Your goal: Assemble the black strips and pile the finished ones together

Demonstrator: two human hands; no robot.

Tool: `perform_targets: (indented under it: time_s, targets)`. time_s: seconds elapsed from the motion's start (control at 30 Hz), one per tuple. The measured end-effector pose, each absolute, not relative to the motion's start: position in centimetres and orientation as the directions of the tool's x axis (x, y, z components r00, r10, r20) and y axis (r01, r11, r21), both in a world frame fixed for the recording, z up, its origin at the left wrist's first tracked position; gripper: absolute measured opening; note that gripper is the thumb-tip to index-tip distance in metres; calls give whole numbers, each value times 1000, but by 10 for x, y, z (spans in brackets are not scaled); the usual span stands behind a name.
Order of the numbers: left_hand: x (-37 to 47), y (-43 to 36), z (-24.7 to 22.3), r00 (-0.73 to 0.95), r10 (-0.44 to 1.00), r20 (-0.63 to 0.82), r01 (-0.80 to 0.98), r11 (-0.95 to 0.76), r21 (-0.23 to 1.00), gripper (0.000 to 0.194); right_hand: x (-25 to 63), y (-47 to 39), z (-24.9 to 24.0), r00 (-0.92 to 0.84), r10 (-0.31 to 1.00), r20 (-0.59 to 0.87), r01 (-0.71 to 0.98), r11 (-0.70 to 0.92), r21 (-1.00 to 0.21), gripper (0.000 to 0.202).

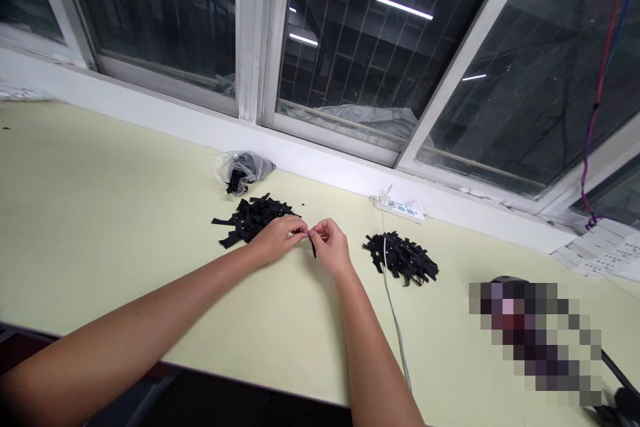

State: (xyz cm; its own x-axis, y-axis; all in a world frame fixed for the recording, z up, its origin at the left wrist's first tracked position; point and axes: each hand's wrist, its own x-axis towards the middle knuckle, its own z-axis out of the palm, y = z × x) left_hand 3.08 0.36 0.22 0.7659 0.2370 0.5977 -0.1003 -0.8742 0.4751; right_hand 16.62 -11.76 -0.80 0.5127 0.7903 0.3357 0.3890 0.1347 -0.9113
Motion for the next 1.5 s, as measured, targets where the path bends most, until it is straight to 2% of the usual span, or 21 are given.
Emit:
perform_targets:
  time_s: [0.3,0.77,0.93,1.07,1.17,1.3,1.4,1.5]
  targets:
    - [28,-1,6,759,281,587,-94,-845,527,10,161,-121,-3,495,799,342,419,125,-899,27]
    - [27,-2,8,762,311,568,-70,-832,550,14,157,-121,-1,515,802,303,371,109,-922,33]
    - [30,-3,8,760,359,541,-69,-784,617,13,158,-120,0,532,795,291,298,145,-943,33]
    - [33,-5,5,755,382,533,-102,-735,671,16,166,-119,-3,570,766,297,332,116,-936,31]
    - [34,-4,3,713,423,559,-100,-728,678,19,184,-124,-1,647,667,369,422,90,-902,29]
    - [33,-1,1,704,421,572,-81,-753,653,20,219,-146,10,796,394,459,521,-62,-851,31]
    - [32,0,1,715,415,562,-68,-759,647,19,246,-170,17,876,149,458,482,-259,-837,30]
    - [31,-2,2,721,413,557,-66,-758,649,17,267,-190,17,901,-11,433,394,-395,-830,26]
